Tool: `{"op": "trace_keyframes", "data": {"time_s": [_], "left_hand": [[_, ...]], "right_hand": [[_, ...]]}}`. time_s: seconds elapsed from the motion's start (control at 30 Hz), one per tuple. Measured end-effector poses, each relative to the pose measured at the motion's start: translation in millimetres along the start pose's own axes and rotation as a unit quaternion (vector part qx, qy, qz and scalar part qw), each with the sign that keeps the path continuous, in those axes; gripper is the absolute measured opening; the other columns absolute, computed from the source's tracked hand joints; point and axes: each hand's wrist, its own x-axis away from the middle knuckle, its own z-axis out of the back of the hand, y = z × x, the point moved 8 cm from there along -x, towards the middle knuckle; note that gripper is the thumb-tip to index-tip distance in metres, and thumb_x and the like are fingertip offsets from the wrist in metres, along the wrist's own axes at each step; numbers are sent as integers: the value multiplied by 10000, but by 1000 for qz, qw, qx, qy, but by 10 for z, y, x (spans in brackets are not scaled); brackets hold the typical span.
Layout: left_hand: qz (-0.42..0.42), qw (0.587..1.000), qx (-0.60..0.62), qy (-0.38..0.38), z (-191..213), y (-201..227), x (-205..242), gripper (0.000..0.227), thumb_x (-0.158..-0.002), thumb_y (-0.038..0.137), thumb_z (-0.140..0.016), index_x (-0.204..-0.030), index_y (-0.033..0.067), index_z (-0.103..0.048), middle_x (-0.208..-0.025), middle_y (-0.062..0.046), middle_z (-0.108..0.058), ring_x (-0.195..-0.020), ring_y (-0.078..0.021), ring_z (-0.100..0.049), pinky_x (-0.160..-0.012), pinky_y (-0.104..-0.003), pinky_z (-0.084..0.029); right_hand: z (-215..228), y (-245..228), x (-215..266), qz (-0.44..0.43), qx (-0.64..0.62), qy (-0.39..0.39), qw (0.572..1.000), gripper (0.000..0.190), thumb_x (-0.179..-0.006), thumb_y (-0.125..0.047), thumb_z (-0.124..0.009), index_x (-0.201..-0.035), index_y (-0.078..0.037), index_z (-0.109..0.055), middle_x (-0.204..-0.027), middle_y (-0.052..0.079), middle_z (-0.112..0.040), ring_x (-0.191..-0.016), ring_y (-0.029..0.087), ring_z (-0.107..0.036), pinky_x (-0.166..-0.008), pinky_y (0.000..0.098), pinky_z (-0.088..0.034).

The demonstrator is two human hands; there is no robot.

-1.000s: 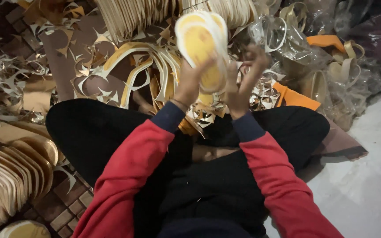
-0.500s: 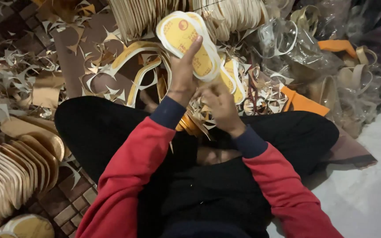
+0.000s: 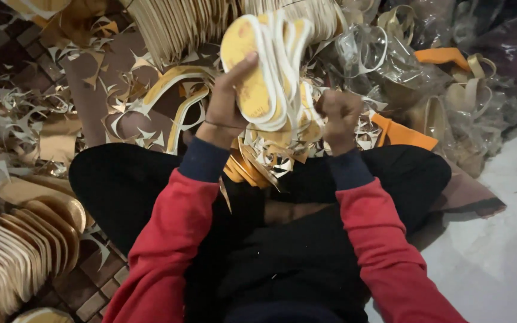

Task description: Trimming excess material from the edges of shoe soles using scissors and stacking the finished pieces.

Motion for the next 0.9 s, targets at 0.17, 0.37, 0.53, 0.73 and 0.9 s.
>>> {"op": "trace_keyframes", "data": {"time_s": [0.17, 0.37, 0.53, 0.73, 0.9], "left_hand": [[2, 989, -116, 89, 212, -385, -72, 608, -725, 215, -916, -1237, 68, -622, -1042, -113, -753, -929, -263, -771, -829, -457, -648], [81, 964, -253, -14, -82, -696, -120, 711, -680, 185, -948, -1267, 45, -572, -1048, -169, -751, -914, -282, -766, -856, -474, -658], [54, 988, -78, 118, 226, -628, -210, 622, -738, 253, -910, -1238, 44, -605, -1056, -168, -753, -912, -311, -771, -826, -502, -640], [-112, 965, 152, 181, 456, -162, -179, 664, -671, 275, -856, -1256, 26, -661, -1158, -176, -724, -1014, -369, -695, -880, -535, -602], [-268, 950, 162, 16, 247, 174, -39, 511, -903, 236, -830, -1339, 84, -613, -1241, -104, -704, -1137, -315, -677, -992, -502, -575]], "right_hand": [[177, -59, -144, 33, -206, 28, 977, 549, -1127, -249, -365, -599, -139, -470, -467, -53, -309, -380, 88, -339, -427, 228, -394], [425, 125, -153, -55, -170, 158, 971, 590, -1135, -324, -457, -567, -179, -395, -481, -59, -290, -391, 60, -378, -412, 207, -313], [405, 118, -86, -44, -176, 81, 980, 577, -1132, -215, -505, -565, -130, -440, -490, -17, -354, -413, 93, -453, -433, 207, -305], [-136, -304, 15, 21, 39, -153, 987, 434, -1019, -305, -625, -632, -136, -526, -536, -25, -426, -476, 100, -364, -492, 280, -340], [-346, -165, 84, -318, 4, -84, 944, 272, -1017, -366, -553, -1166, -139, -563, -981, 40, -607, -703, 102, -591, -477, 182, -524]]}}
